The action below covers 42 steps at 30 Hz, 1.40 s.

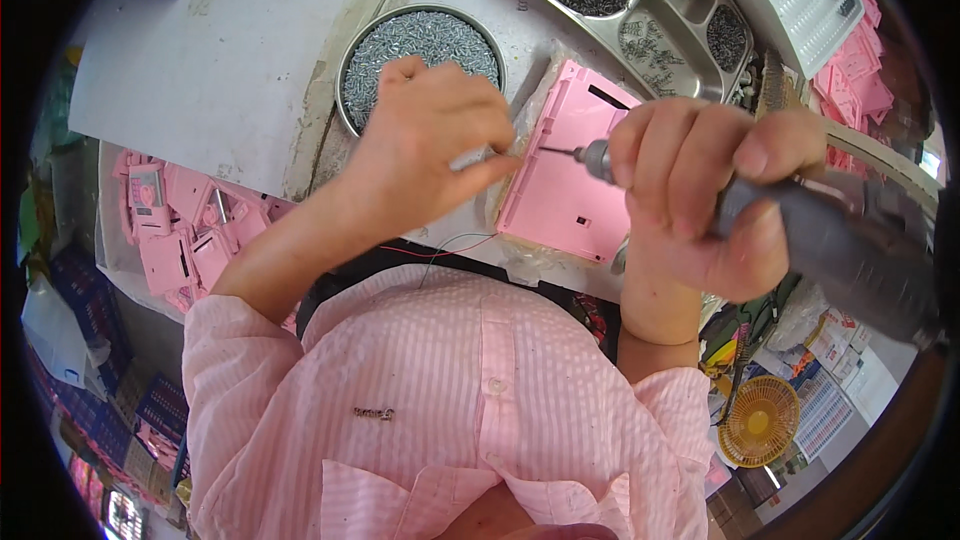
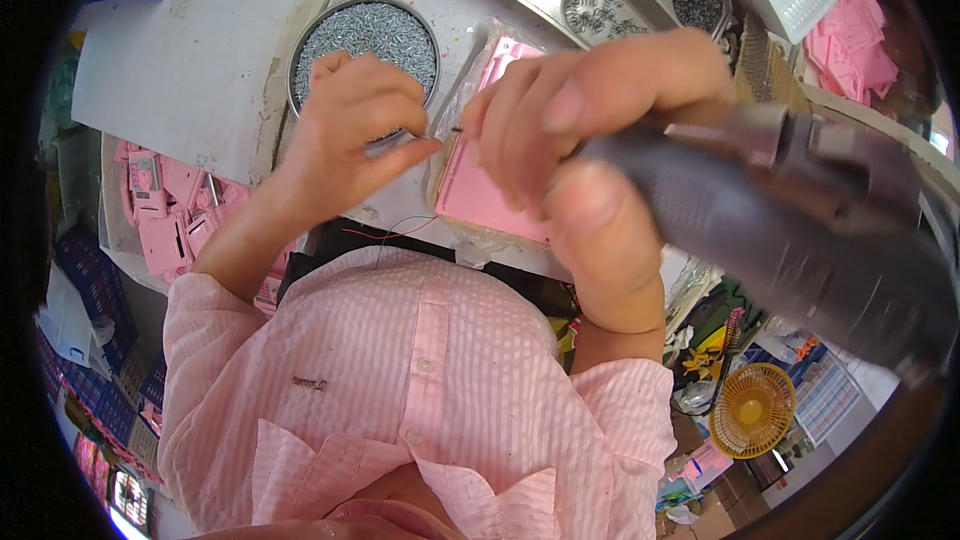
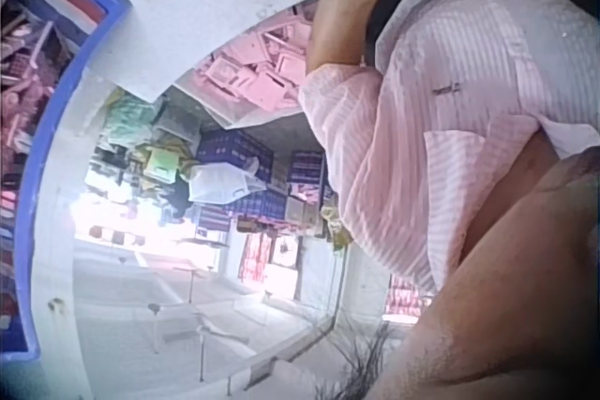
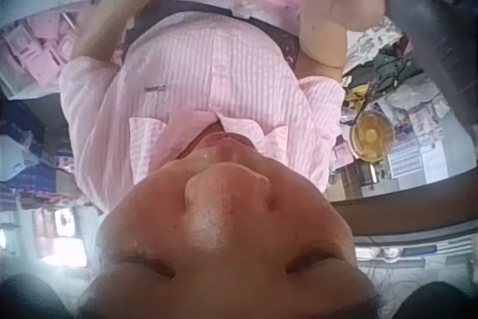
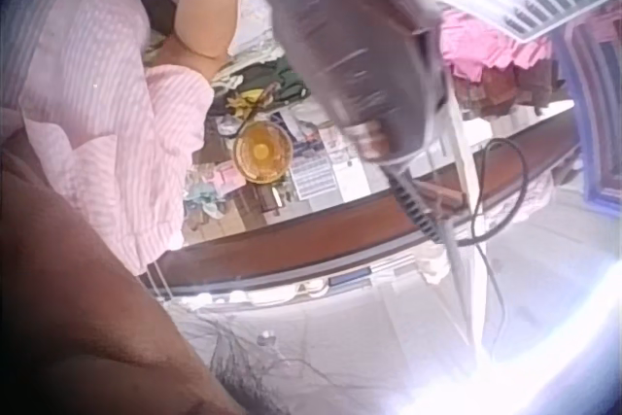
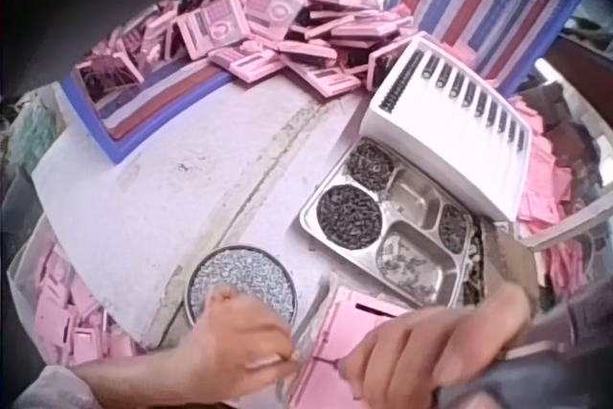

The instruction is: Assembling internal components and soldering wires inside a pink toy electronic device at a factory workbench.

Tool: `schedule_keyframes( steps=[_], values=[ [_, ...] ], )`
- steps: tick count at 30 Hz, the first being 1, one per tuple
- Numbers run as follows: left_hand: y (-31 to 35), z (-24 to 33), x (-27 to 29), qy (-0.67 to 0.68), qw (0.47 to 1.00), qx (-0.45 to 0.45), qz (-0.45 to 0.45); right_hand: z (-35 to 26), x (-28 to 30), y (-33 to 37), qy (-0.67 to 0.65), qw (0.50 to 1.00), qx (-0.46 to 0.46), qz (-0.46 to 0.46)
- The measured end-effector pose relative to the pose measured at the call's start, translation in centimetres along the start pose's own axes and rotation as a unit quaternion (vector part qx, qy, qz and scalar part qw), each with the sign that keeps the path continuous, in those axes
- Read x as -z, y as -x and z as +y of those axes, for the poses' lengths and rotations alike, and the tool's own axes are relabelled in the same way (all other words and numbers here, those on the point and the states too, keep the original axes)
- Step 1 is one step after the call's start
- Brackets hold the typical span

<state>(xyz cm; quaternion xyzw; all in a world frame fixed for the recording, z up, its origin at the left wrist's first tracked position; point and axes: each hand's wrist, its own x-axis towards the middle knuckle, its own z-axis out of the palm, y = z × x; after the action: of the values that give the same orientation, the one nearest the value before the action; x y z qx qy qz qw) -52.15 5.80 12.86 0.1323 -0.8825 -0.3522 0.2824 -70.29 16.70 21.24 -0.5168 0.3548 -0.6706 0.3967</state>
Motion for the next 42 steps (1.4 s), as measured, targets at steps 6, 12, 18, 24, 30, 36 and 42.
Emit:
schedule_keyframes(
  steps=[6, 12, 18, 24, 30, 36, 42],
  values=[
    [0.9, 0.9, -1.1, -0.03, 0.998, -0.047, 0.035, -0.3, -1.1, 0.6, 0.03, 1.0, 0.006, 0.007],
    [1.2, 0.9, -1.6, -0.025, 0.996, -0.07, 0.052, -0.3, -2.1, 1.3, 0.035, 0.998, -0.018, 0.043],
    [1.5, 1.2, -1.8, -0.068, 0.99, -0.095, 0.083, -0.6, -1.7, 1.5, 0.025, 0.999, -0.023, 0.03],
    [0.2, -0.5, 0.6, -0.196, 0.979, 0.053, 0.006, 1.8, -0.1, 0.9, 0.03, 0.998, 0.004, 0.048],
    [0.9, -1.5, 0.7, -0.206, 0.977, 0.052, -0.02, 4.1, -0.1, 0.7, 0.083, 0.994, -0.011, 0.077],
    [0.7, -2.3, 0.2, -0.149, 0.988, 0.024, 0.012, 4.6, -0.3, 0.9, 0.207, 0.978, 0.007, 0.033],
    [1.1, -1.7, -0.2, -0.081, 0.997, 0.003, 0.015, 4.6, 0.5, 0.8, 0.122, 0.989, -0.015, 0.079]
  ],
)
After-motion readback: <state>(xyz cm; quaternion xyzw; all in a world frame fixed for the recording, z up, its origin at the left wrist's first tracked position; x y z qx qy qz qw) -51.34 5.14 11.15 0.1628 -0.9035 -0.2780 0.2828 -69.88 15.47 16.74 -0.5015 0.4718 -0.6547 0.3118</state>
